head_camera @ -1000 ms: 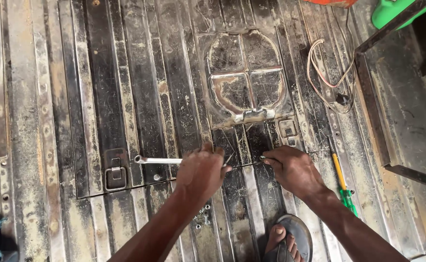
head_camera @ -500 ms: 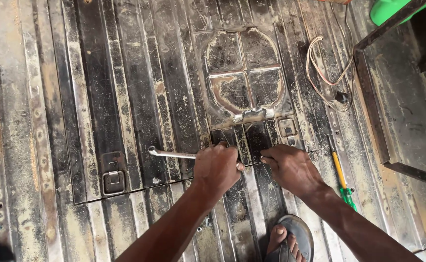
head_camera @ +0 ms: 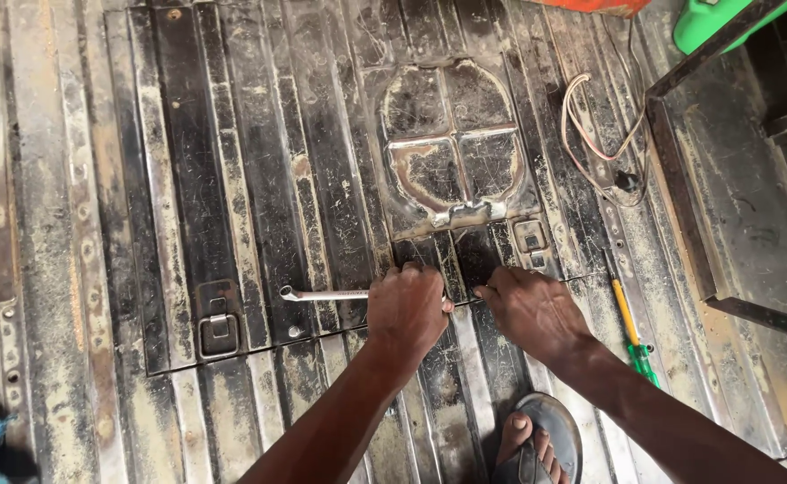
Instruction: Securing a metal panel to a vehicle floor using bolts, nuts, and a wrench.
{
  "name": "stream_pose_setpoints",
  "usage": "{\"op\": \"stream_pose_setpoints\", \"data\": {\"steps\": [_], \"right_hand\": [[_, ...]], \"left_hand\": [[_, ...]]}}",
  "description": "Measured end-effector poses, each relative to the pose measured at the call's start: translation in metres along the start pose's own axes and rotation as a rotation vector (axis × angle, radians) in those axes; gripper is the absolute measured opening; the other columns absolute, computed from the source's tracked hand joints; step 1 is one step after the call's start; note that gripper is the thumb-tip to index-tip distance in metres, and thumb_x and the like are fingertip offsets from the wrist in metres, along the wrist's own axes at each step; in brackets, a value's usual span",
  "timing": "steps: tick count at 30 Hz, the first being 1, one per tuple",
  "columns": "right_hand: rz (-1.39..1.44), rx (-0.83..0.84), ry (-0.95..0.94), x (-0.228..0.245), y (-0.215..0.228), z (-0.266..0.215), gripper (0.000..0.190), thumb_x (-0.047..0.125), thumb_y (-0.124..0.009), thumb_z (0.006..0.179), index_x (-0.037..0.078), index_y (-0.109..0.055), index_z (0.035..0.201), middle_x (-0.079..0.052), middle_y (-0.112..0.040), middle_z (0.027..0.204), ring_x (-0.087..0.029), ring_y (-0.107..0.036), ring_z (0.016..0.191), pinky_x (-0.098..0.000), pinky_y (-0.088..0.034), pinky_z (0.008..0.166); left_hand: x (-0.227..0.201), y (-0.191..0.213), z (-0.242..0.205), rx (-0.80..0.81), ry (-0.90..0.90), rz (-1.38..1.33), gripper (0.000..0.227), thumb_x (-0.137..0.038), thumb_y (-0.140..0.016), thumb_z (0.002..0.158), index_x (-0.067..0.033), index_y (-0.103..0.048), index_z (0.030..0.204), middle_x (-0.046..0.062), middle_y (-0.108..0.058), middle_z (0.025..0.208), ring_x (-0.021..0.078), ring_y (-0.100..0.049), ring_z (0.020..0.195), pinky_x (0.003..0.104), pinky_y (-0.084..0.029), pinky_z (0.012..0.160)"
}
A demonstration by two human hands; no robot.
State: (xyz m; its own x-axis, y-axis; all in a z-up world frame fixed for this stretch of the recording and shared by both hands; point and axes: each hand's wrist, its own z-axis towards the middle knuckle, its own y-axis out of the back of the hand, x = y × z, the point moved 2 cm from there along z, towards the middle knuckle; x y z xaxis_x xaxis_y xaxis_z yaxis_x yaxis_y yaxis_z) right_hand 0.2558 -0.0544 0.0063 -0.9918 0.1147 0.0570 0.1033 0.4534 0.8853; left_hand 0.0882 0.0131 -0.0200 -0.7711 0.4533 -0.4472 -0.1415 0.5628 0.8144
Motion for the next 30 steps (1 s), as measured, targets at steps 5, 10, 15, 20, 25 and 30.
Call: {"op": "stream_pose_setpoints", "data": {"steps": [5,10,15,20,25,30], "right_hand": [[-0.071,-0.108,0.013,0.002,-0.005,0.002,0.037,0.037,-0.045,0.108,0.006,-0.058,0.091,-0.013,-0.063,0.074,-0.022,-0.060,0.053,-0.0358,-0.054,0.048],[-0.220,-0.009,-0.031,0.011,0.002,0.008,0.041,0.037,-0.035,0.112,0.008,-0.058,0.094,-0.008,-0.063,0.066,-0.013,-0.054,0.043,-0.0332,-0.049,0.035],[-0.307,0.095,-0.055,0.019,0.018,0.006,0.047,0.040,-0.032,0.115,0.010,-0.060,0.094,-0.002,-0.062,0.059,-0.009,-0.046,0.041,-0.0319,-0.041,0.035],[-0.417,-0.148,0.225,0.004,0.012,0.001,0.033,0.028,-0.042,0.110,0.010,-0.062,0.092,-0.005,-0.059,0.058,-0.005,-0.044,0.035,-0.0233,-0.038,0.024],[-0.486,-0.117,0.208,0.001,-0.009,0.010,0.030,0.025,-0.044,0.111,0.007,-0.061,0.093,-0.001,-0.063,0.059,-0.006,-0.046,0.042,-0.0262,-0.038,0.031],[-0.416,-0.184,0.150,0.010,0.000,0.005,0.035,0.029,-0.045,0.108,0.000,-0.063,0.102,-0.004,-0.064,0.058,-0.008,-0.050,0.039,-0.0269,-0.043,0.030]], "left_hand": [[0.002,0.016,-0.012,0.079,0.048,-0.057,0.035,-0.038,-0.077,0.091,-0.0039,-0.071,0.098,0.017,-0.071,0.096,0.0252,-0.068,0.080,0.045,-0.058,0.070],[0.012,0.055,-0.029,0.078,0.096,-0.132,0.016,-0.018,-0.070,0.096,-0.0034,-0.068,0.101,0.013,-0.070,0.085,0.0191,-0.066,0.065,0.034,-0.055,0.050],[0.035,0.108,-0.048,0.123,0.149,-0.116,0.026,-0.029,-0.067,0.099,-0.0027,-0.066,0.098,0.011,-0.066,0.079,0.0181,-0.061,0.060,0.034,-0.052,0.045],[0.066,0.153,-0.065,0.182,0.247,-0.089,0.029,-0.030,-0.067,0.098,-0.0007,-0.065,0.099,0.011,-0.066,0.077,0.0168,-0.062,0.052,0.032,-0.050,0.039],[0.075,0.187,-0.079,0.236,0.203,0.134,0.033,-0.035,-0.067,0.098,-0.0018,-0.065,0.102,0.013,-0.069,0.074,0.0171,-0.060,0.052,0.031,-0.048,0.042],[0.081,0.196,-0.091,0.277,0.149,0.266,0.033,-0.033,-0.067,0.100,0.0002,-0.066,0.102,0.013,-0.068,0.073,0.0155,-0.062,0.052,0.028,-0.053,0.042]]}}
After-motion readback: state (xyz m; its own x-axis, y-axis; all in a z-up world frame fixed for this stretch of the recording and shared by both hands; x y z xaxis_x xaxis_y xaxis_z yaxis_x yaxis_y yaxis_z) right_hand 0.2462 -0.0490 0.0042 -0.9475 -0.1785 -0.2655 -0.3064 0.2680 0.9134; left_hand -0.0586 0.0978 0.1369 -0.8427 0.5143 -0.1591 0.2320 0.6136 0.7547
